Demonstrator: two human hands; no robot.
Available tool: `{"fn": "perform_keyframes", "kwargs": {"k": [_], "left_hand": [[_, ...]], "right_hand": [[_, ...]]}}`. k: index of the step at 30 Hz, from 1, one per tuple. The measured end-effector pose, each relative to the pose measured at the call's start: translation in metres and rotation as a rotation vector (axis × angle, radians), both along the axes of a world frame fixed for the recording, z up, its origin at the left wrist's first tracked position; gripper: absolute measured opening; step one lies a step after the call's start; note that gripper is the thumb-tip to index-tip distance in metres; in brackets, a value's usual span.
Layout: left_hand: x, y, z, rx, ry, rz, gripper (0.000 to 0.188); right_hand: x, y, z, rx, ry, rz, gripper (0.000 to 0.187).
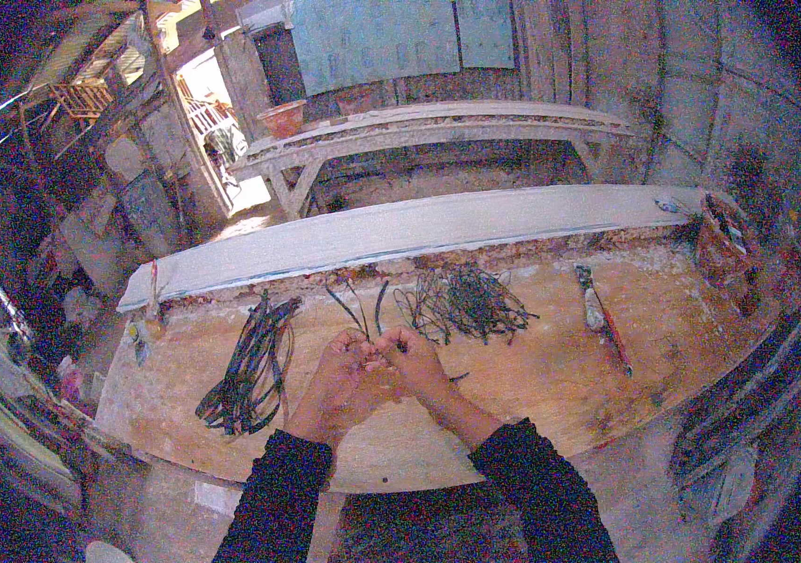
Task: The person separates black cables by hand on a wooden workbench, pulling apart strands and placing them into piles. The person handles the cables one at a time, occasionally adjusting their grip and position.
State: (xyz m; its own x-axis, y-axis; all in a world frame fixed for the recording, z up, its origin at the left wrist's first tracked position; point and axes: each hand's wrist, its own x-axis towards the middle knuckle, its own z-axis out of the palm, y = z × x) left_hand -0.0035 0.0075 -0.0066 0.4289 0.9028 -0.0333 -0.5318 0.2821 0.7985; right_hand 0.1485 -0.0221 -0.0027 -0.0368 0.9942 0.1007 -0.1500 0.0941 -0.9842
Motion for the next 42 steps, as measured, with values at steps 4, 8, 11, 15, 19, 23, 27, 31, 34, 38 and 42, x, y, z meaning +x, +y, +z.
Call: {"fn": "perform_keyframes", "kwargs": {"k": [4,8,11,15,19,23,27,31,34,38,42], "left_hand": [[-0.001,0.0,-0.004,0.038,-0.057,-0.001,0.013],[-0.001,0.001,-0.003,0.031,-0.103,0.03,0.012],[-0.002,0.001,-0.004,0.051,-0.119,0.029,0.012],[-0.004,0.004,-0.008,0.054,-0.073,0.022,0.013],[-0.002,-0.003,0.001,0.037,-0.068,0.011,0.013],[0.0,-0.002,0.002,0.033,-0.059,-0.002,0.011],[-0.003,-0.002,0.003,0.028,-0.07,-0.037,0.009],[-0.001,-0.004,0.004,0.038,-0.036,-0.007,0.008],[-0.002,-0.002,0.001,0.041,-0.025,-0.014,0.008],[-0.005,-0.001,0.002,0.013,0.009,-0.028,0.009],[0.0,-0.007,0.015,-0.045,0.091,0.017,0.011]], "right_hand": [[0.001,0.002,-0.002,0.005,0.045,0.01,0.019],[0.003,0.002,0.001,0.022,0.057,0.004,0.021],[0.003,0.004,0.0,0.02,0.063,0.022,0.022],[0.003,0.003,0.0,-0.017,0.128,0.048,0.021],[-0.002,-0.01,0.021,-0.118,0.159,0.037,0.012],[-0.001,-0.002,0.0,0.02,-0.02,-0.067,0.011],[-0.006,-0.002,-0.003,0.121,-0.191,-0.171,0.014],[-0.002,-0.006,0.003,0.544,-0.511,-0.293,0.021],[0.003,-0.001,0.001,0.88,-0.767,-0.304,0.026],[0.006,-0.002,0.013,1.119,-0.842,-0.316,0.022],[0.008,-0.001,0.009,1.01,-0.832,-0.178,0.027]]}}
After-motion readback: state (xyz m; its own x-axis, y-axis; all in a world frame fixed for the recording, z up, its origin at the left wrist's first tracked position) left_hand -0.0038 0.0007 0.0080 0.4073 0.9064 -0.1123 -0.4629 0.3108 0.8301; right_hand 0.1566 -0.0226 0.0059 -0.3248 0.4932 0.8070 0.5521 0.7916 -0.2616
